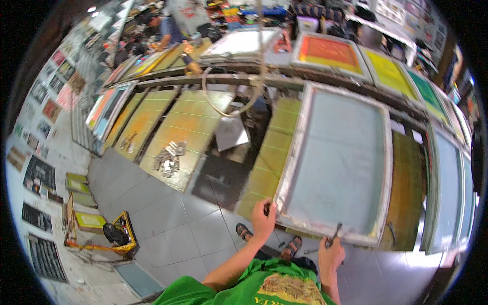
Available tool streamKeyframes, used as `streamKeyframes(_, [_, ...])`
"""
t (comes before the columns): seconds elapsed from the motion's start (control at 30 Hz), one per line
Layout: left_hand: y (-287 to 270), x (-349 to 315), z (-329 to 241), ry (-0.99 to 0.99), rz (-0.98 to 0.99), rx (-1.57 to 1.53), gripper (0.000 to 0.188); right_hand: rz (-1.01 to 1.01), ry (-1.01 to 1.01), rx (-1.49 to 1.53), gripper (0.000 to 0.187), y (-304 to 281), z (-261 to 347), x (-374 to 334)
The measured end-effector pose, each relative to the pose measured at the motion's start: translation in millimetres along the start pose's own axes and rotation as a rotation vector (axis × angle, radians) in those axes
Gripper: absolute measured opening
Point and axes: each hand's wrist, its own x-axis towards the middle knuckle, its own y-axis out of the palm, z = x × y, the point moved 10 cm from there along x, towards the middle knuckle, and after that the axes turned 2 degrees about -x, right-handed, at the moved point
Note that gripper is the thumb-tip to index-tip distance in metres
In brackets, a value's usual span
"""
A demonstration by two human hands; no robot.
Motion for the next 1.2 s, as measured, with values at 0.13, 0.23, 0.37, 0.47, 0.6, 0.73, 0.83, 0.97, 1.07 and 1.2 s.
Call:
streamKeyframes(0.13, [-4, 3, 3, 0.009, 0.06, 0.002, 0.027, -0.006, 0.074, 0.081, 0.028, 4, -3, 0])
streamKeyframes(0.23, [-4, 6, 1, 0.013, 0.1, -0.008, 0.026, -0.088, 0.051, -0.058, 0.025, 0, 1, 1])
streamKeyframes(0.37, [-2, 7, -5, 0.042, 0.104, -0.024, 0.025, 0.026, 0.097, 0.089, 0.024, 10, 0, 10])
streamKeyframes(0.47, [-7, 9, -10, 0.052, 0.073, -0.027, 0.024, 0.09, 0.031, 0.227, 0.024, 19, 33, 10])
streamKeyframes(0.6, [-13, 10, -15, 0.04, 0.072, -0.043, 0.024, 0.137, -0.169, 0.242, 0.024, 65, 88, 5])
streamKeyframes(0.73, [-11, 7, 8, 0.036, 0.095, -0.104, 0.026, 0.429, -0.231, 0.213, 0.038, 75, 163, 2])
streamKeyframes(0.83, [-17, -1, 44, -0.147, 0.149, -0.162, 0.029, 0.522, -0.331, 0.184, 0.038, 95, 188, 3])
streamKeyframes(0.97, [-29, -12, 36, -0.251, 0.248, -0.284, 0.039, 0.516, -0.45, 0.148, 0.035, 85, 211, 9])
streamKeyframes(1.07, [-32, -28, 42, -0.288, 0.259, -0.335, 0.045, 0.544, -0.434, 0.183, 0.034, 95, 215, 9])
streamKeyframes(1.2, [-33, -33, 43, -0.267, 0.269, -0.462, 0.052, 0.594, -0.481, 0.083, 0.035, 95, 219, 6])
